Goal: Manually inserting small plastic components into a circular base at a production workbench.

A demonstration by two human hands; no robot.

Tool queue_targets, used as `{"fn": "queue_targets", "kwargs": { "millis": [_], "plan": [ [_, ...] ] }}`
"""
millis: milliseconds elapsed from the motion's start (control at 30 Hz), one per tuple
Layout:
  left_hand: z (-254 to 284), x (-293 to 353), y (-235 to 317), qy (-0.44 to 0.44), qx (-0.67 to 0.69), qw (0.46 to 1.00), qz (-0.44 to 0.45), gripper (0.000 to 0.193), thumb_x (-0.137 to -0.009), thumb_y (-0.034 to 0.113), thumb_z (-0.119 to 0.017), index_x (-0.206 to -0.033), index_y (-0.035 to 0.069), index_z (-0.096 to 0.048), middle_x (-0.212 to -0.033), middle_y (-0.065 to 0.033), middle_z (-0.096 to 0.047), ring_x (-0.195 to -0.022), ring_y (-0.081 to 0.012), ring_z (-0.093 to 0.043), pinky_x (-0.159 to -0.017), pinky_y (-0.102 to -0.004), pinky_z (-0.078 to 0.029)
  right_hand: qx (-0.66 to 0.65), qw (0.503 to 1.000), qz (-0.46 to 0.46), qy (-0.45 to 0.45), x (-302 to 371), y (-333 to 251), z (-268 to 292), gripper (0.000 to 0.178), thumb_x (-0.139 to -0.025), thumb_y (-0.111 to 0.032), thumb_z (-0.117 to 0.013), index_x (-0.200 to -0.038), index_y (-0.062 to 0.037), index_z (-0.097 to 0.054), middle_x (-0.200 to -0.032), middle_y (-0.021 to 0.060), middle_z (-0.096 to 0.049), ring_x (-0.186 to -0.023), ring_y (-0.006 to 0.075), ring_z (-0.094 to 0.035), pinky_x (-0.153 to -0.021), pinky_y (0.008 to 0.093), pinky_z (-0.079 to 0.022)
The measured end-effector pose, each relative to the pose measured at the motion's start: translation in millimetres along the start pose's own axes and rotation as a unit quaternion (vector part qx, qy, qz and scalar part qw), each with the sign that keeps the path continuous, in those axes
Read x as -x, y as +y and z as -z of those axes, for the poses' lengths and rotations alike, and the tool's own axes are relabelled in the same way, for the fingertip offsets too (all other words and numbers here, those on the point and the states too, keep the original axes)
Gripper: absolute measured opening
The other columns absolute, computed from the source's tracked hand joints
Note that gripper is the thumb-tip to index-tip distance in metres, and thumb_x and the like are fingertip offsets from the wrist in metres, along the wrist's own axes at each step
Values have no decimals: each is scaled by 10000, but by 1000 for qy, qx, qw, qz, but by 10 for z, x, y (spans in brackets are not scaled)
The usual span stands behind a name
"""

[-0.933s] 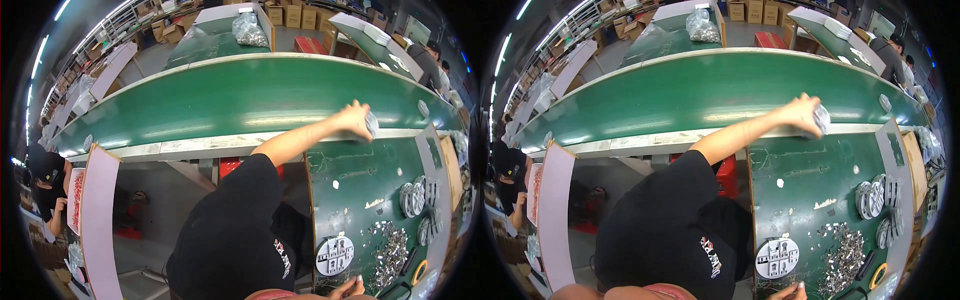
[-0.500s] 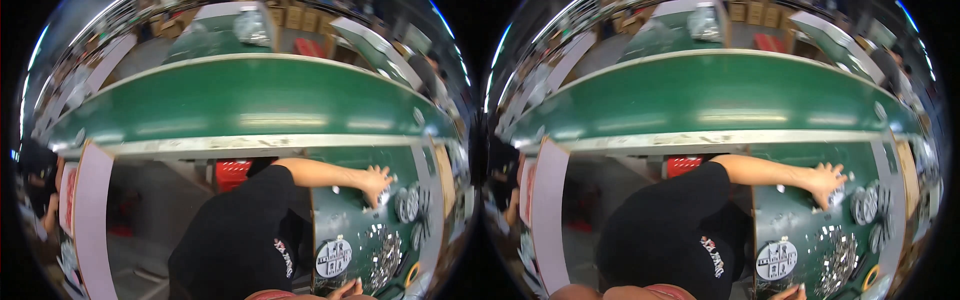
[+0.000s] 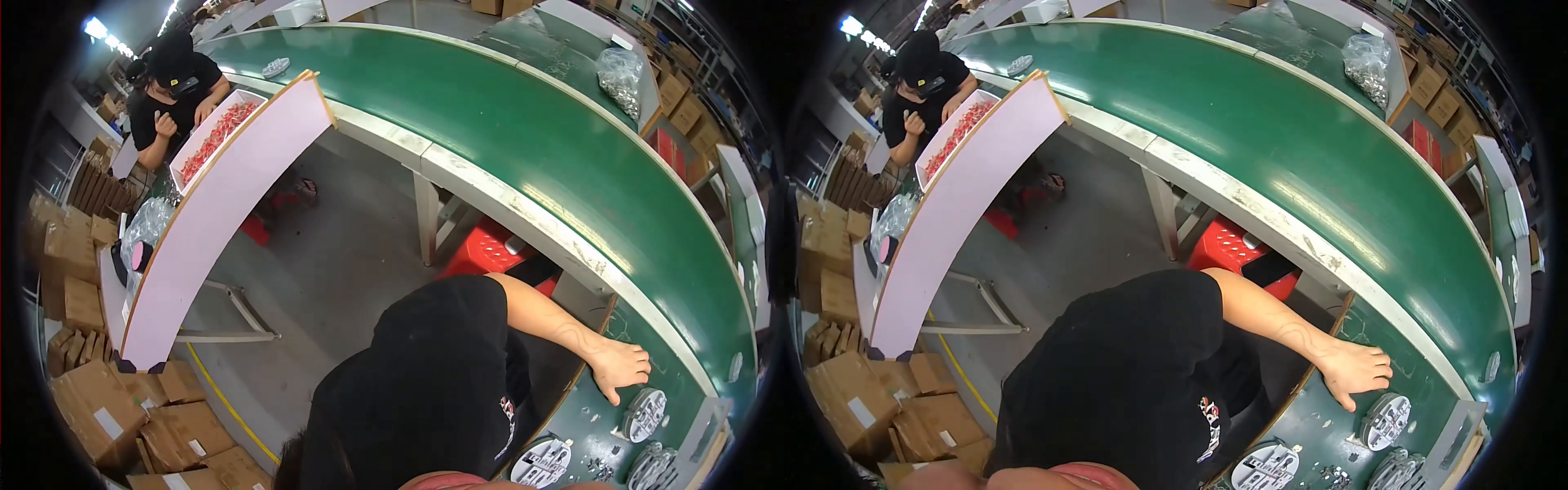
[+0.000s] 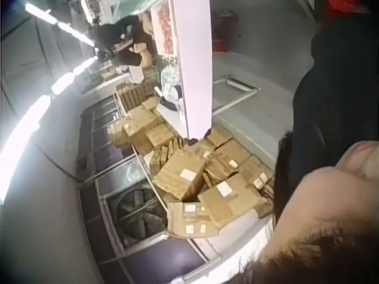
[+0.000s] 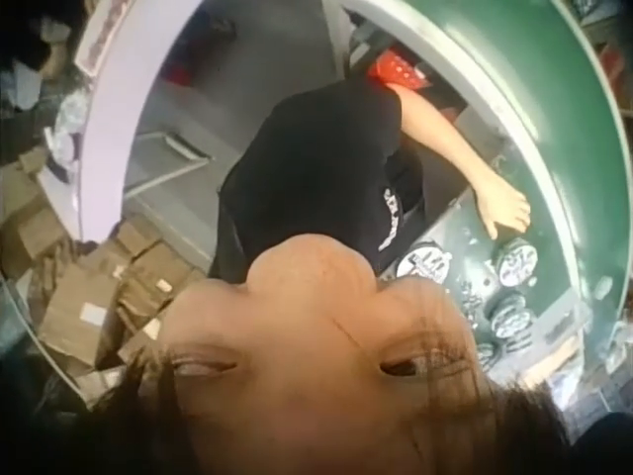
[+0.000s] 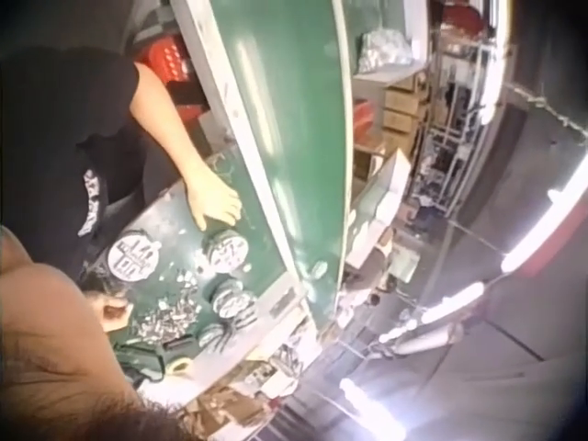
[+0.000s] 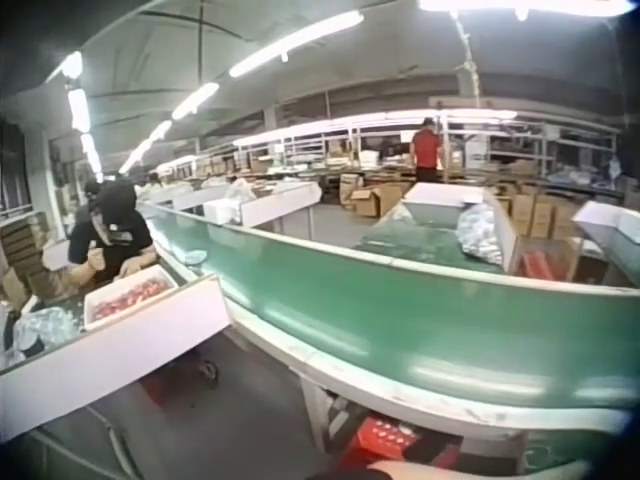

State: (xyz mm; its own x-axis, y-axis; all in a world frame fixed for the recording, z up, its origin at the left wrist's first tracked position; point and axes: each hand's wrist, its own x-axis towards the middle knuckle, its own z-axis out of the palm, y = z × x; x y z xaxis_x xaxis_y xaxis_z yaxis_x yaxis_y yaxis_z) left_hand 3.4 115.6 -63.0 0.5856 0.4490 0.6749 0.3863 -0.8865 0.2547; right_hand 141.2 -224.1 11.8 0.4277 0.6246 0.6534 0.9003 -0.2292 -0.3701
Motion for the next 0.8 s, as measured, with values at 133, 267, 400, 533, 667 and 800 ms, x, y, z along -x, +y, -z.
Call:
{"fn": "queue_targets", "kwargs": {
  "millis": [133, 267, 400, 533, 667, 800],
  "plan": [
    [9, 17, 32, 1, -38, 999, 0, 574, -745, 493, -697, -1074, 28, -626, -1135, -183, -567, -1079, -356, -510, -934, -461, -434, -74, 996, -51, 9, 7, 26, 43, 70, -860, 9, -644, -925, 16, -671, -757, 139, -626, -606, 239, -573, -547, 325, -500],
    [-41, -4, 26, 13, -31, 999, -21, 548, -746, 503, -694, -1028, 35, -655, -1136, -173, -581, -1085, -352, -513, -928, -462, -446, -136, 983, -120, 30, 23, -15, 60, 71, -863, 15, -641, -929, 17, -670, -766, 142, -627, -616, 245, -580, -559, 326, -507],
    [143, -142, -50, -86, 28, 995, -35, 550, -751, 473, -712, -1050, 16, -647, -1166, -188, -584, -1078, -362, -530, -926, -453, -464, -143, 960, -223, 90, 8, -119, -13, 73, -866, 21, -638, -932, 18, -669, -775, 145, -628, -626, 252, -587, -572, 326, -514],
    [422, -16, 45, -55, 36, 998, -23, 532, -792, 409, -713, -1115, 2, -598, -1230, -204, -559, -1135, -374, -519, -964, -461, -455, -152, 961, -205, 107, 47, 212, -291, 82, -885, -18, -671, -958, 19, -663, -832, 163, -641, -727, 291, -624, -688, 358, -567],
    [453, -10, 131, -90, 17, 996, 2, 549, -858, 412, -668, -1207, 6, -547, -1348, -208, -513, -1282, -382, -451, -1078, -458, -389, -142, 939, -305, 68, 192, 62, -51, 663, -882, -348, -713, -1391, 23, -510, -1421, 174, -532, -1354, 312, -474, -1153, 515, -328],
    [490, -86, 197, -95, 41, 995, -16, 480, -837, 329, -713, -1173, 9, -589, -1317, -200, -548, -1242, -389, -489, -1064, -450, -405, -60, 987, -99, 115, 90, -172, 40, 197, -849, 100, -627, -1028, 25, -665, -930, 129, -654, -648, 181, -532, -474, 260, -378]
  ]
}}
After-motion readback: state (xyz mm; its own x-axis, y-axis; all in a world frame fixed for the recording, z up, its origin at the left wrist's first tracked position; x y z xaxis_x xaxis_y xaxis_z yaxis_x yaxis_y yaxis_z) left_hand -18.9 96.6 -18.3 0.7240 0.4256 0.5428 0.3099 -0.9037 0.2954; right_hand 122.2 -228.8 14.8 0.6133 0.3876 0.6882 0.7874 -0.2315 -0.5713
